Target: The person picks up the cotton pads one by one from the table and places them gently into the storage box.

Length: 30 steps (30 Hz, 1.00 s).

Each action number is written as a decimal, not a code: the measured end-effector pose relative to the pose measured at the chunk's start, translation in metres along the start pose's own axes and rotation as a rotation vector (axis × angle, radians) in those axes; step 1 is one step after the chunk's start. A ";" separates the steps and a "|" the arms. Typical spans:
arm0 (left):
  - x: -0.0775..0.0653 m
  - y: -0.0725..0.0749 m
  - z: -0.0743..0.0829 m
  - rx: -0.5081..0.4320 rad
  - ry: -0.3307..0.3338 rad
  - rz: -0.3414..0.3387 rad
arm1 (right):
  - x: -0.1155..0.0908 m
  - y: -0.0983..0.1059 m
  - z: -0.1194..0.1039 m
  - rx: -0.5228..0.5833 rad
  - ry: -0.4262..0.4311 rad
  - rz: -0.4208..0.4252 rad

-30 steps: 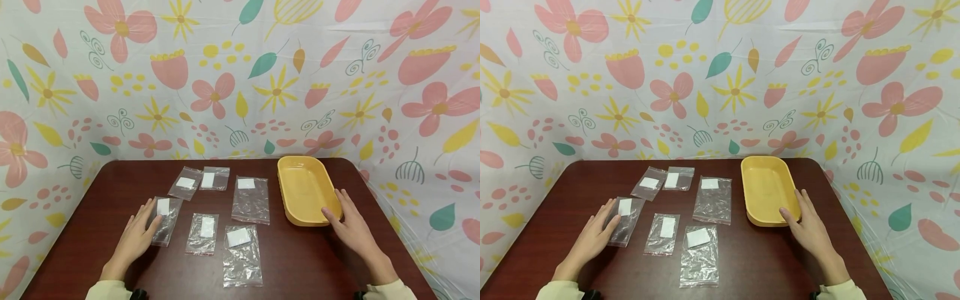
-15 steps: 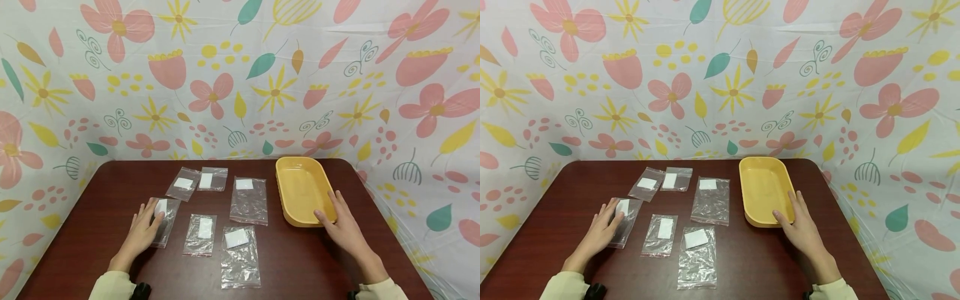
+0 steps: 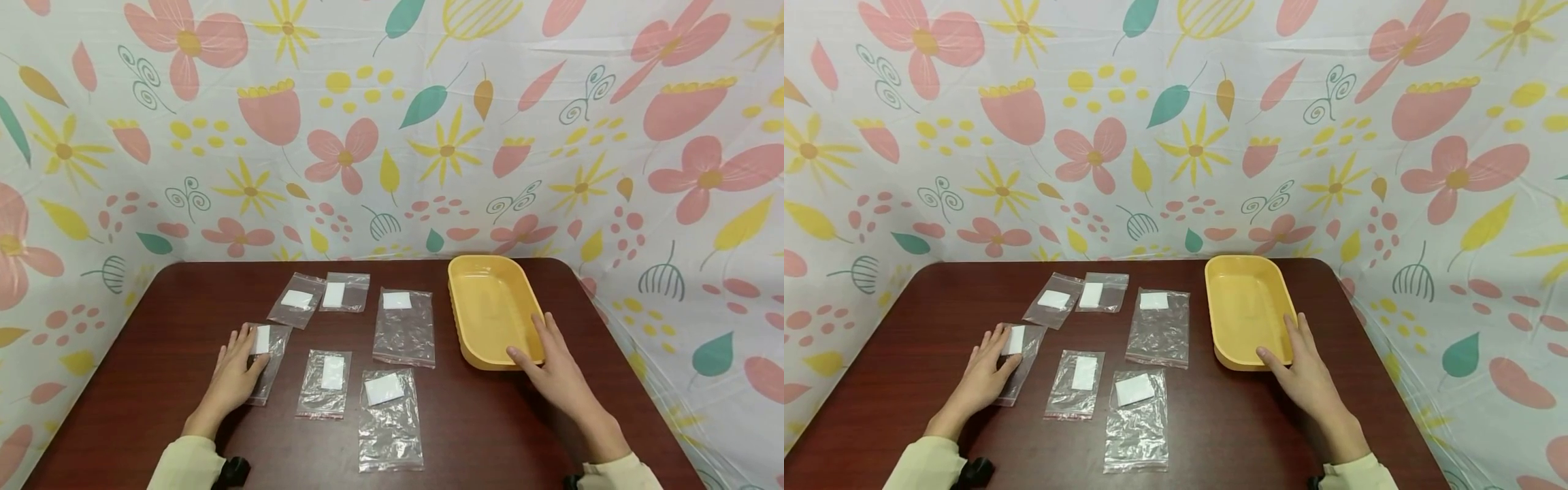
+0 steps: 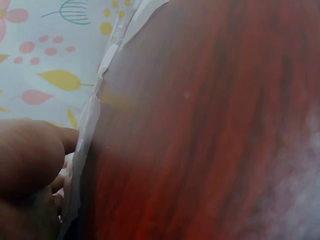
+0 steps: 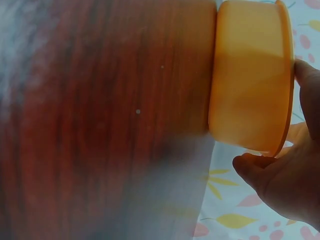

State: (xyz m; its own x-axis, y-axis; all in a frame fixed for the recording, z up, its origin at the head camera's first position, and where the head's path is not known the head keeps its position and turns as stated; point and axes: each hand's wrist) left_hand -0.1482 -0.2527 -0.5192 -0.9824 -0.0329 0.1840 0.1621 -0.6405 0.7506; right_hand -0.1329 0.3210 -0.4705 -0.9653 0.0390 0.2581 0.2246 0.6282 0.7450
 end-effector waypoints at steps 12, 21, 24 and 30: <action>-0.001 0.001 0.003 -0.001 -0.028 0.047 | 0.000 0.001 -0.001 -0.011 -0.002 -0.009; 0.000 0.001 0.004 0.053 0.010 0.148 | 0.000 0.000 0.000 -0.006 0.007 -0.007; 0.001 0.001 0.004 0.055 0.028 0.206 | 0.000 0.000 0.000 -0.006 0.007 -0.009; 0.002 0.000 0.003 0.044 0.028 0.280 | 0.000 0.001 -0.001 -0.002 0.001 -0.018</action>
Point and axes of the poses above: each hand's wrist, its own x-axis towards the middle knuckle, its own y-axis out of the back of the hand, z = x × y, and after that the axes turned 10 degrees about z, right-handed
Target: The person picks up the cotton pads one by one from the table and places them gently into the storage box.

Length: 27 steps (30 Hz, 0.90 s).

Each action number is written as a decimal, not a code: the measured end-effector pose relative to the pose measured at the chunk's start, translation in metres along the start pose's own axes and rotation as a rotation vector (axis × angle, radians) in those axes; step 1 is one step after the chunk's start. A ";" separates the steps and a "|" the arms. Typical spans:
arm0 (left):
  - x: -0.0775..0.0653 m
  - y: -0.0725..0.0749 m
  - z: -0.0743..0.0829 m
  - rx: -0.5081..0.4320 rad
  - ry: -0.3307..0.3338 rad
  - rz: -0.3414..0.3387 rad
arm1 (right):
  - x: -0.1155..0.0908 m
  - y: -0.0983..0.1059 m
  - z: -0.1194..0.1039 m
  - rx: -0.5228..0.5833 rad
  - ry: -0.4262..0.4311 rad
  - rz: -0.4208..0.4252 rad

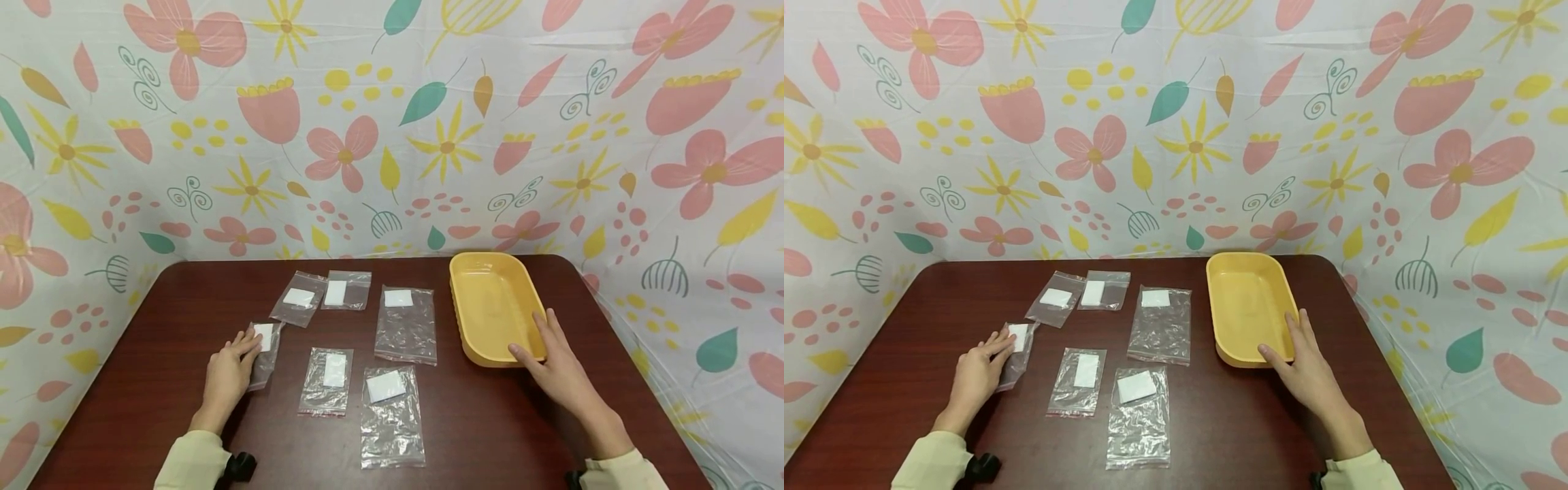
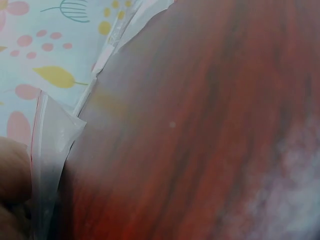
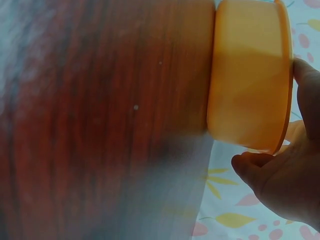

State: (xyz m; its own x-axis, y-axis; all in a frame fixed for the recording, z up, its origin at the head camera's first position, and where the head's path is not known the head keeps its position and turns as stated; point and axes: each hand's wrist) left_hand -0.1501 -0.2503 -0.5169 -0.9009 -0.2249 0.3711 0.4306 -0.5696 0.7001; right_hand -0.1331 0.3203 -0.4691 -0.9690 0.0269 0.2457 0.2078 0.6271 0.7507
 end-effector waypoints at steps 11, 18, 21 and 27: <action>-0.002 -0.003 -0.003 -0.024 -0.019 0.061 | -0.001 0.001 0.000 0.007 -0.008 -0.013; -0.002 -0.002 0.001 -0.081 -0.027 0.136 | -0.002 0.001 0.001 0.007 -0.003 -0.009; 0.001 -0.001 0.007 -0.109 -0.047 0.162 | -0.002 0.001 0.001 0.006 0.000 -0.008; 0.007 0.001 0.025 -0.135 -0.069 0.169 | -0.002 0.001 0.001 0.009 -0.009 -0.020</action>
Point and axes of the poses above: each hand's wrist, its own x-axis towards the middle knuckle, its own y-axis out of the back of the hand, z = x × y, and after that the axes turned 10 degrees about z, right-handed
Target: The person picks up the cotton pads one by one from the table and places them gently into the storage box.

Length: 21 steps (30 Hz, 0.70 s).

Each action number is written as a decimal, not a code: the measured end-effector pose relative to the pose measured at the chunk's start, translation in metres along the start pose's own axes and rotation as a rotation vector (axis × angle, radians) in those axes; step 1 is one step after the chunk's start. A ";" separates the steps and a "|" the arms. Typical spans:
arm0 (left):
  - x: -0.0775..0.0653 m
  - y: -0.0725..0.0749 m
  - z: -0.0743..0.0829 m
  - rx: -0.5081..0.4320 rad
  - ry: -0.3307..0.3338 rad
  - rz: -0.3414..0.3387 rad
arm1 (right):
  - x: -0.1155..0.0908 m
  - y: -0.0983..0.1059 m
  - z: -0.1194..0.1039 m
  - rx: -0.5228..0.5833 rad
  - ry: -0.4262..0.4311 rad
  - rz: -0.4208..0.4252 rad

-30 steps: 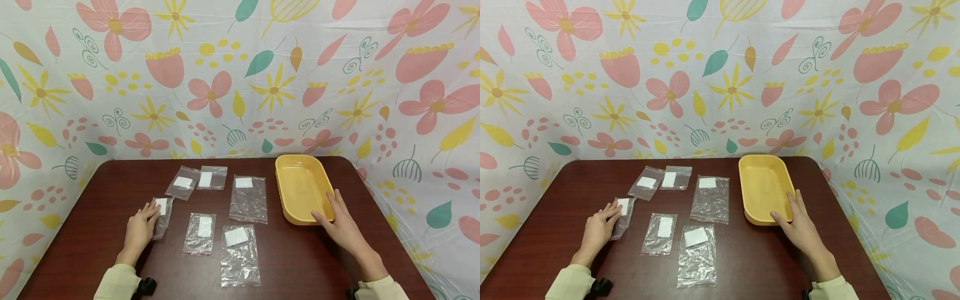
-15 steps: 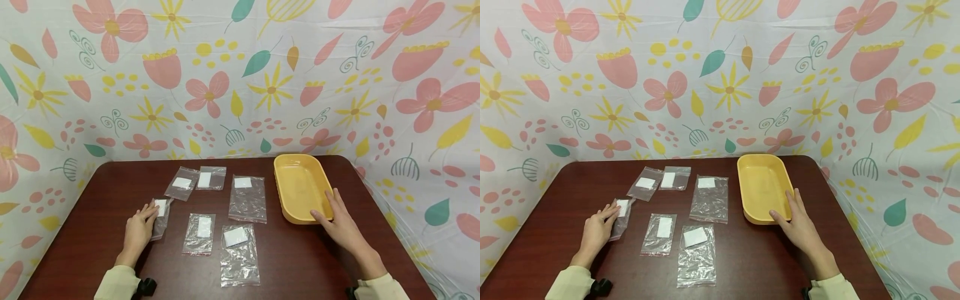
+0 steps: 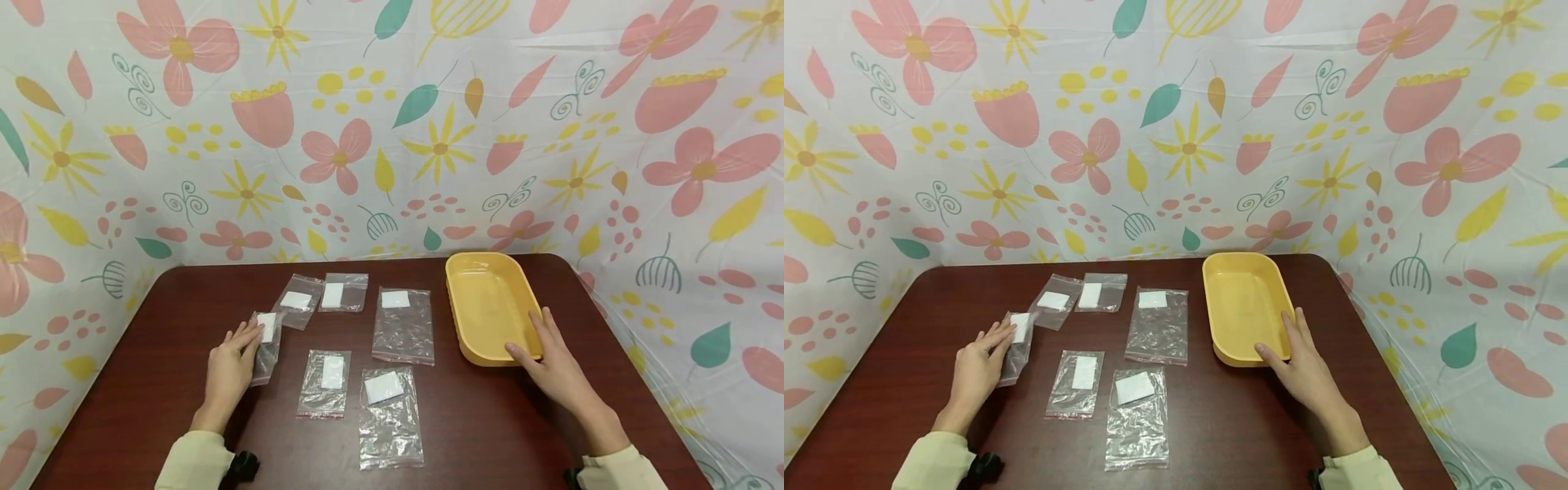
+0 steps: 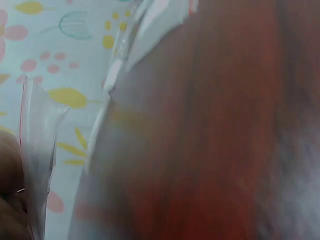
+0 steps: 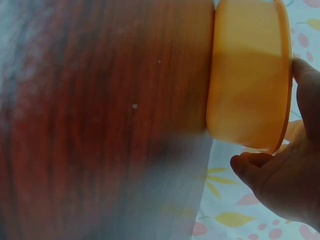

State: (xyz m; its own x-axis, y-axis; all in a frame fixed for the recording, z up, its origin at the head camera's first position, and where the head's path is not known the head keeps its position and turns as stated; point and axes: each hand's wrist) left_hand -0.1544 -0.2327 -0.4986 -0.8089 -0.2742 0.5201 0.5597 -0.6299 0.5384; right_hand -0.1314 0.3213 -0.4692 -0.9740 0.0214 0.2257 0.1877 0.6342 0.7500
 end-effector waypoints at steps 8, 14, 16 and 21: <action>0.007 -0.007 0.025 -0.052 -0.100 0.014 | 0.000 0.000 0.001 -0.004 -0.006 0.000; 0.011 -0.013 0.044 -0.097 -0.159 0.003 | -0.001 0.000 0.000 -0.003 -0.008 -0.001; 0.012 -0.015 0.050 -0.105 -0.169 -0.006 | -0.001 0.000 -0.001 0.000 -0.009 0.000; 0.014 -0.024 0.063 -0.125 -0.188 -0.032 | -0.001 0.001 -0.001 0.005 -0.012 0.002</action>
Point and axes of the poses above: each hand's wrist, its own x-axis towards the middle knuckle, its own y-axis out of the back of the hand, z = x × y, and after that the axes turned 10 degrees about z, right-handed
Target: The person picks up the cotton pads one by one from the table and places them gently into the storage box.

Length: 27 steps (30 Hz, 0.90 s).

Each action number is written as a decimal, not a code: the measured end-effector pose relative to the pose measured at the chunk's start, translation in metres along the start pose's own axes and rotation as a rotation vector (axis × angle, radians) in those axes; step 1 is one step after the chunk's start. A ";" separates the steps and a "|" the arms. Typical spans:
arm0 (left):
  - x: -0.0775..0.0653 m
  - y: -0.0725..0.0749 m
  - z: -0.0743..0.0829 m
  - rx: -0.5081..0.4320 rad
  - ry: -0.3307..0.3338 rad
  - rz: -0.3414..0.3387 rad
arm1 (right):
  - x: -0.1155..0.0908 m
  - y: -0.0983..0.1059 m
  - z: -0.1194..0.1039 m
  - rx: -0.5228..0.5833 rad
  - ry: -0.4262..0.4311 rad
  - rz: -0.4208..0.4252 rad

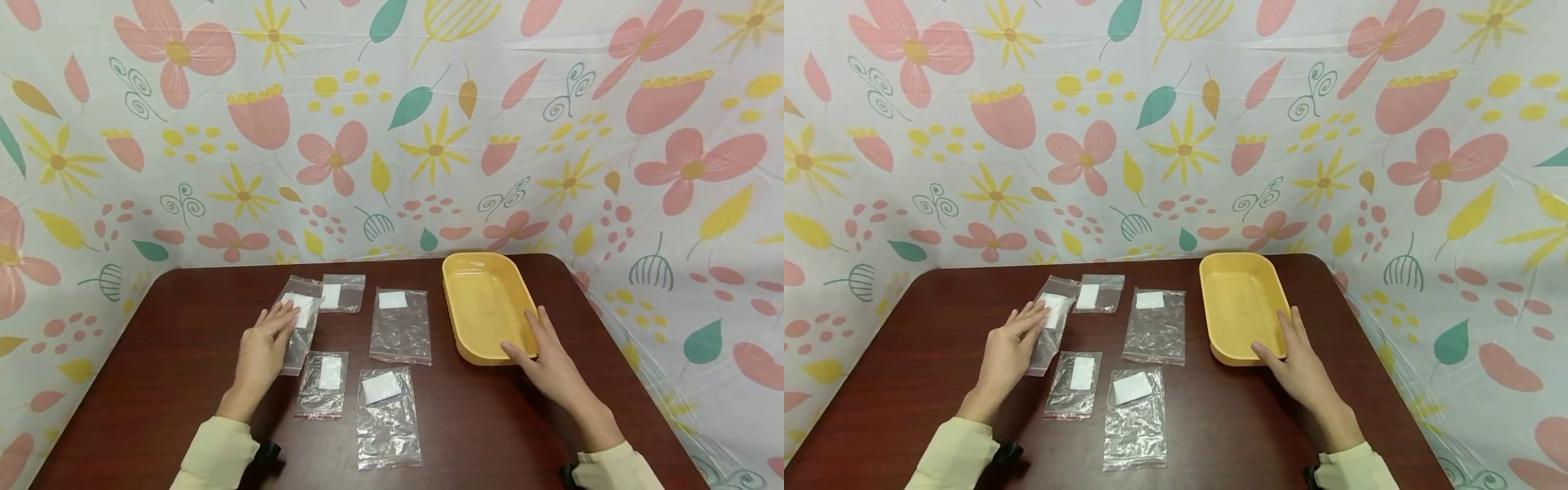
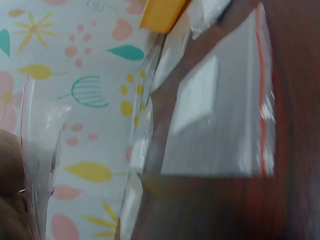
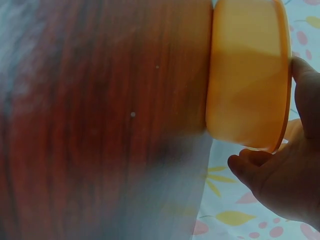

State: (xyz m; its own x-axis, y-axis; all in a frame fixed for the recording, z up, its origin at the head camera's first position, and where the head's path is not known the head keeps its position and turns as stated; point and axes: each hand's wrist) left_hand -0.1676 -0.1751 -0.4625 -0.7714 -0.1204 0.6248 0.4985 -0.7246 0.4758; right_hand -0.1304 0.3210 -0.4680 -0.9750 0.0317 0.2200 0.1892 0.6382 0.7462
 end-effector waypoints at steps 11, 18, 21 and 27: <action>0.008 -0.032 0.030 -0.058 -0.076 -0.039 | 0.001 0.000 0.003 -0.013 -0.016 -0.010; 0.012 -0.049 0.048 -0.088 -0.093 -0.082 | 0.001 0.001 0.002 -0.021 -0.015 -0.012; 0.014 -0.058 0.056 -0.099 -0.109 -0.100 | 0.001 0.001 0.003 -0.026 -0.012 -0.006; 0.016 -0.074 0.072 -0.112 -0.139 -0.139 | 0.000 -0.001 0.004 -0.023 -0.014 -0.004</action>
State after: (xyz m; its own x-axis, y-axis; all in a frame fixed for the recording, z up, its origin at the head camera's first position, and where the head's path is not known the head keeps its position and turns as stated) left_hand -0.1889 -0.0746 -0.4433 -0.7641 0.0748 0.6407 0.3378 -0.7997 0.4963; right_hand -0.1314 0.3236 -0.4709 -0.9772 0.0401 0.2087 0.1881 0.6205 0.7613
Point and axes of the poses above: each hand's wrist, its own x-axis towards the middle knuckle, its own y-axis out of the back of the hand, z = x × y, and after that the axes turned 10 degrees about z, right-handed
